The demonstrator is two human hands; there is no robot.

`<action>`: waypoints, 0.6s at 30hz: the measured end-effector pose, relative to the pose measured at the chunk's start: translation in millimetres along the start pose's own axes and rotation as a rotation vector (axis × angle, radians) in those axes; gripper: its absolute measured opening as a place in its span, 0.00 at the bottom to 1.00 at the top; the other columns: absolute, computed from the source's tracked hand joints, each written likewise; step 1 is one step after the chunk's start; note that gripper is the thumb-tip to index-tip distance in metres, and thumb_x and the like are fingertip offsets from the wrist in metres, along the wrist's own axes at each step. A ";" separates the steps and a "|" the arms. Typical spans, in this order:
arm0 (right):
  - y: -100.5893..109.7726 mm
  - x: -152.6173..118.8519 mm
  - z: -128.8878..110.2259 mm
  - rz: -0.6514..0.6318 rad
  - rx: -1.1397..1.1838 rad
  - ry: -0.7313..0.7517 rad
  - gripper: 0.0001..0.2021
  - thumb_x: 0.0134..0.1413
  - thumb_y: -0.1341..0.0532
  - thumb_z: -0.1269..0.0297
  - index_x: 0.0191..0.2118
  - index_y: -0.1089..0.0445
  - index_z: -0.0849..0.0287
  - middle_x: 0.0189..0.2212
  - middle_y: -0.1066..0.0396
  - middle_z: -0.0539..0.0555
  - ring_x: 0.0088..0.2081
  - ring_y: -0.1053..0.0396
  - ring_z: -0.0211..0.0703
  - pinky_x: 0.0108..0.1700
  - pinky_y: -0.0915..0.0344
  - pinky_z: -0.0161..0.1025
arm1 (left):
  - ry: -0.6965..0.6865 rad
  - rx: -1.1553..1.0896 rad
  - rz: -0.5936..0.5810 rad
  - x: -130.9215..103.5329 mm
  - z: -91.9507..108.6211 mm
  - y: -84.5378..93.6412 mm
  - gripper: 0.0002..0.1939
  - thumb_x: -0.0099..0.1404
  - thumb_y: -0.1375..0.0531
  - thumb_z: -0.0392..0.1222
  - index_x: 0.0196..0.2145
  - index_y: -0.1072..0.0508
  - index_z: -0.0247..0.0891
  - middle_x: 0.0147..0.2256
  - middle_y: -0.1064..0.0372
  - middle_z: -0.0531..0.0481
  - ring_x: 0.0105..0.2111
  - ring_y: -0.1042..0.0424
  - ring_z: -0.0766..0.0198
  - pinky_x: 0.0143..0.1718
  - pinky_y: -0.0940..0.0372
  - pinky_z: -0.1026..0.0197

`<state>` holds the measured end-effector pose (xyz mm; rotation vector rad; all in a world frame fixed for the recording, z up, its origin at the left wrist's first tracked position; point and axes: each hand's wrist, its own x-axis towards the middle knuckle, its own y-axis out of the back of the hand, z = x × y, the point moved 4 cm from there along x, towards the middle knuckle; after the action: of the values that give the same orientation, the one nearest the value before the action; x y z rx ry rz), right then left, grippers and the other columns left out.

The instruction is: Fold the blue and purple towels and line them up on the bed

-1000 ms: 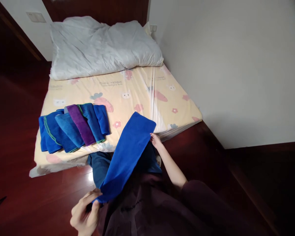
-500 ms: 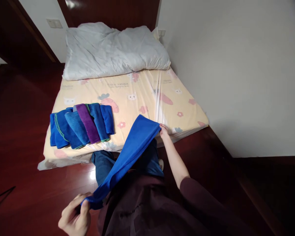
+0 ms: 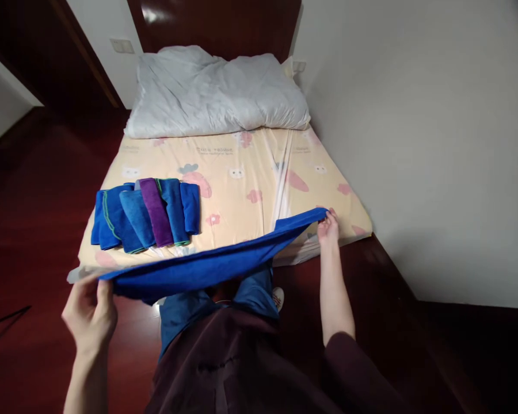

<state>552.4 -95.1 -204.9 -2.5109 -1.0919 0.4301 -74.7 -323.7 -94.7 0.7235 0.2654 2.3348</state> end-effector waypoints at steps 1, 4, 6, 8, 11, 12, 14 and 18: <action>1.2 3.8 -7.2 -0.002 0.000 0.005 0.11 0.50 0.36 0.70 0.41 0.30 0.58 0.40 0.24 0.50 0.45 0.25 0.37 0.48 0.28 0.36 | 0.015 0.052 -0.042 9.0 0.3 -9.7 0.13 0.63 0.38 0.47 0.42 0.25 0.37 0.31 0.29 0.50 0.29 0.30 0.63 0.33 0.35 0.60; 7.0 15.1 -25.5 0.038 0.024 0.013 0.11 0.46 0.33 0.70 0.38 0.32 0.58 0.35 0.26 0.49 0.41 0.25 0.38 0.47 0.27 0.37 | -0.002 0.058 -0.176 32.4 9.5 -44.8 0.13 0.64 0.41 0.45 0.45 0.26 0.37 0.39 0.27 0.48 0.38 0.27 0.62 0.39 0.33 0.62; 11.4 22.2 -38.2 0.070 0.043 0.048 0.13 0.44 0.32 0.70 0.37 0.33 0.58 0.34 0.28 0.48 0.39 0.26 0.38 0.45 0.26 0.37 | -0.004 0.040 -0.234 45.1 20.4 -68.7 0.12 0.62 0.42 0.42 0.42 0.26 0.37 0.39 0.27 0.49 0.36 0.28 0.65 0.37 0.34 0.65; 15.4 29.1 -53.0 0.083 0.048 0.098 0.14 0.42 0.30 0.70 0.36 0.32 0.58 0.33 0.29 0.47 0.38 0.26 0.36 0.42 0.26 0.35 | 0.024 0.042 -0.254 57.0 32.7 -90.4 0.09 0.60 0.43 0.39 0.38 0.25 0.37 0.34 0.28 0.52 0.30 0.31 0.69 0.30 0.37 0.68; 18.8 40.0 -78.0 0.060 0.044 0.157 0.15 0.41 0.29 0.69 0.37 0.31 0.59 0.33 0.30 0.47 0.36 0.27 0.35 0.39 0.26 0.33 | 0.046 0.058 -0.210 74.8 52.2 -116.8 0.08 0.57 0.43 0.38 0.33 0.24 0.37 0.29 0.30 0.54 0.25 0.34 0.71 0.27 0.40 0.69; 19.8 43.8 -86.6 0.053 0.042 0.167 0.15 0.41 0.29 0.68 0.37 0.30 0.59 0.32 0.30 0.47 0.36 0.27 0.35 0.39 0.26 0.32 | 0.046 0.046 -0.200 80.2 58.4 -124.7 0.08 0.56 0.42 0.38 0.33 0.24 0.37 0.30 0.29 0.54 0.26 0.33 0.71 0.28 0.39 0.69; 22.8 50.8 -103.2 0.059 0.023 0.172 0.15 0.41 0.28 0.67 0.36 0.30 0.60 0.32 0.30 0.48 0.36 0.27 0.36 0.40 0.26 0.33 | 0.036 0.000 -0.198 89.0 69.3 -139.1 0.10 0.55 0.41 0.38 0.34 0.22 0.36 0.31 0.28 0.53 0.29 0.29 0.69 0.31 0.35 0.68; 35.4 56.4 -133.5 0.072 -0.074 0.181 0.16 0.41 0.26 0.63 0.36 0.28 0.61 0.32 0.28 0.50 0.36 0.26 0.37 0.42 0.25 0.37 | -0.014 -0.029 -0.251 94.3 84.4 -156.2 0.13 0.57 0.38 0.42 0.39 0.21 0.36 0.32 0.25 0.50 0.35 0.24 0.63 0.40 0.30 0.62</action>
<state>666.9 -103.4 -109.7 -2.6003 -0.9673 0.1795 -0.9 -144.2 -42.1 0.6529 0.2978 2.0905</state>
